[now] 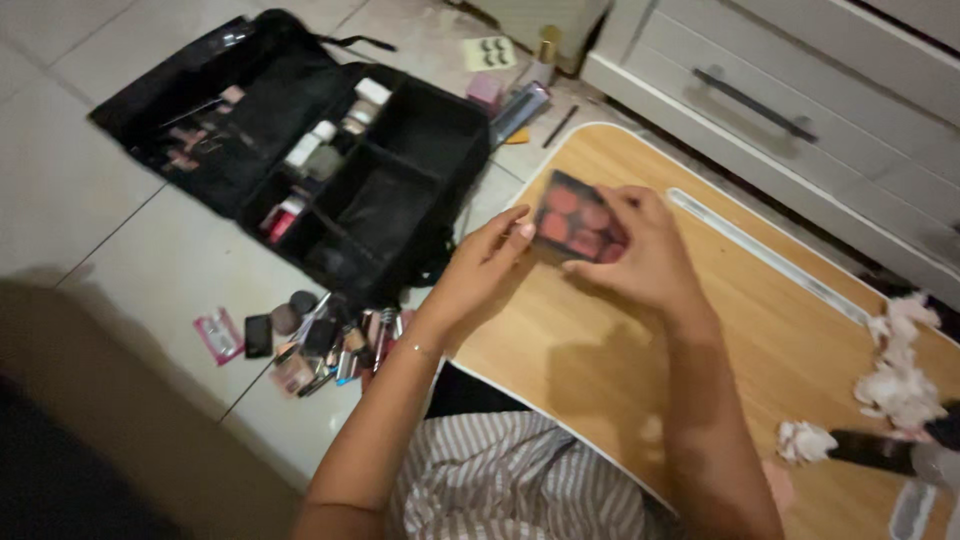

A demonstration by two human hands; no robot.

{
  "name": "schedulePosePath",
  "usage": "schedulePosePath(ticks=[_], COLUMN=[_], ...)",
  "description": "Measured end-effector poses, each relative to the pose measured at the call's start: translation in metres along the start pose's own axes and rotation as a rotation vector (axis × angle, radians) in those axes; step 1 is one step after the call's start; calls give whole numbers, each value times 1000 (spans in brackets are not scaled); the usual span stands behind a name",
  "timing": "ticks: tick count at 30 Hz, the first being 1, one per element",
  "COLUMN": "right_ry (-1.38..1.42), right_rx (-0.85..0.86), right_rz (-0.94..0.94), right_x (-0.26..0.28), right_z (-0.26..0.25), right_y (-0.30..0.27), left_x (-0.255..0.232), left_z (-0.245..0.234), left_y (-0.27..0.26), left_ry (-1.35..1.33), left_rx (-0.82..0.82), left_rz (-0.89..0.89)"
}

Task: The person organizes various makeup items on a small table and places them into a black makeup bag. They wipe the surfaces of items like lipsticks and an eyeshadow palette with a tissue before packing them.

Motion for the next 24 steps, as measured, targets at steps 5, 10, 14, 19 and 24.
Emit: schedulePosePath(ticks=[5,10,14,19,24], right_ry=[7,63,163,228,242], right_rx=[44,78,131,197,271], right_rz=[-225,-383,-335,-260,-181], right_x=[118,182,176,157,147], right_z=[54,97,118,137,159], right_y=[42,56,58,61,65], left_x=[2,1,49,159,220], left_z=[-93,-245,-348,-416,-434], left_y=[-28,-103,-182,-243,-260], left_ry=[-319,-197,-189,-89,-232], left_rx=[-226,-560,-693,-877,-852], left_rz=[-83,4,-167,-537,-519])
Point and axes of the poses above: each hand's wrist, its own y-axis towards the middle knuckle, its own z-axis out of the palm, x = y × z, the point moved 8 cm from there along y, towards the middle knuckle, and after that the axes turned 5 degrees about -y, right-handed, at the moved point
